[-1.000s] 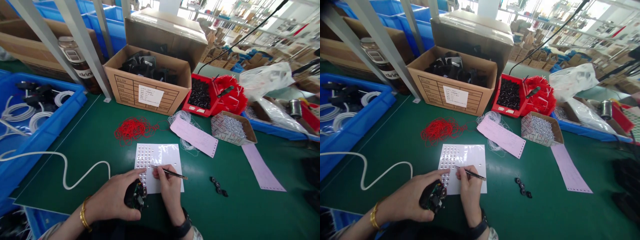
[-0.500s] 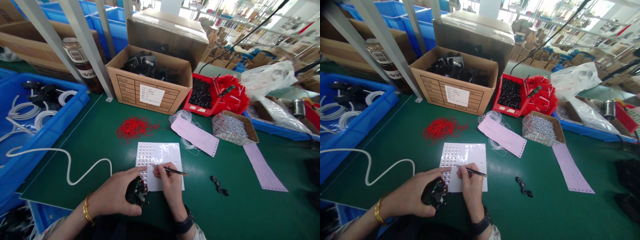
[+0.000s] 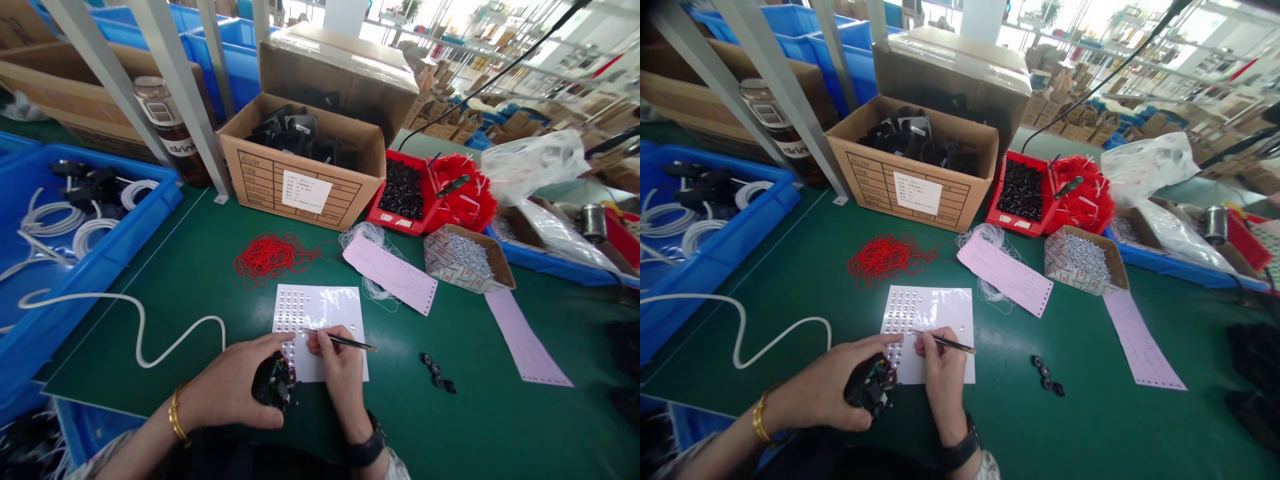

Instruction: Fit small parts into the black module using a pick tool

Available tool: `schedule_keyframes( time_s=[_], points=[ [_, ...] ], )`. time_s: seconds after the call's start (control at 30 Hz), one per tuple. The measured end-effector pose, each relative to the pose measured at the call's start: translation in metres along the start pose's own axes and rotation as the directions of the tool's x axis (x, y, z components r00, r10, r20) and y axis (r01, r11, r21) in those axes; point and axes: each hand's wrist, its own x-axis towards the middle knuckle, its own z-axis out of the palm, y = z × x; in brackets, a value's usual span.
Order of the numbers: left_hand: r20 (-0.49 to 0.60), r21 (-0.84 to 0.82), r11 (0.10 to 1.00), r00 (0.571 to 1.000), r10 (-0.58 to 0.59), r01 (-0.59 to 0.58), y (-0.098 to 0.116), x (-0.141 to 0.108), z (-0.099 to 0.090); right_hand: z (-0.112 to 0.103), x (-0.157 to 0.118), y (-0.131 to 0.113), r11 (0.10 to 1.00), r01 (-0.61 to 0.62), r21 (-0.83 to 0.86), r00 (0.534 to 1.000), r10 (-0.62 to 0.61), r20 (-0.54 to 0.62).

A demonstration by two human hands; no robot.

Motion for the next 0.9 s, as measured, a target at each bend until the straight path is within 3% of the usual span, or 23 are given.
schedule_keyframes(
  time_s=[0.2,0.33,0.4,0.47,0.57,0.67,0.77,0.9],
  points=[
    [-0.016,-0.156,0.986,0.999,0.052,-0.054,-0.013,-0.003,0.002,0.0,-0.001,-0.003,0.995,-0.018,0.097,1.0,0.015,0.024],
    [-0.175,-0.431,0.897,0.984,0.026,-0.101,-0.015,-0.009,-0.003,0.001,-0.003,0.002,0.984,-0.015,0.175,1.0,0.013,0.012],
    [-0.294,-0.506,0.85,0.956,-0.011,-0.145,-0.011,-0.012,-0.007,-0.002,-0.003,0.002,0.969,-0.027,0.245,0.999,0.022,0.024],
    [-0.407,-0.498,0.845,0.913,-0.029,-0.195,-0.004,-0.012,-0.01,-0.009,-0.004,-0.001,0.936,-0.08,0.343,0.997,0.079,0.018],
    [-0.519,-0.382,0.906,0.854,-0.046,-0.184,0.005,-0.003,-0.007,-0.024,-0.004,-0.016,0.836,-0.159,0.526,0.979,0.202,-0.024],
    [-0.587,-0.256,0.95,0.81,-0.006,-0.178,0.01,0.013,0.004,-0.036,-0.008,-0.038,0.706,-0.202,0.679,0.97,0.242,0.037],
    [-0.585,-0.226,0.94,0.807,0.078,-0.255,0.011,0.028,0.017,-0.034,-0.012,-0.052,0.634,-0.232,0.738,0.972,0.176,0.155],
    [-0.564,-0.297,0.909,0.822,0.08,-0.292,0.011,0.035,0.028,-0.02,-0.014,-0.051,0.697,-0.16,0.699,0.987,0.092,0.133]
  ],
)
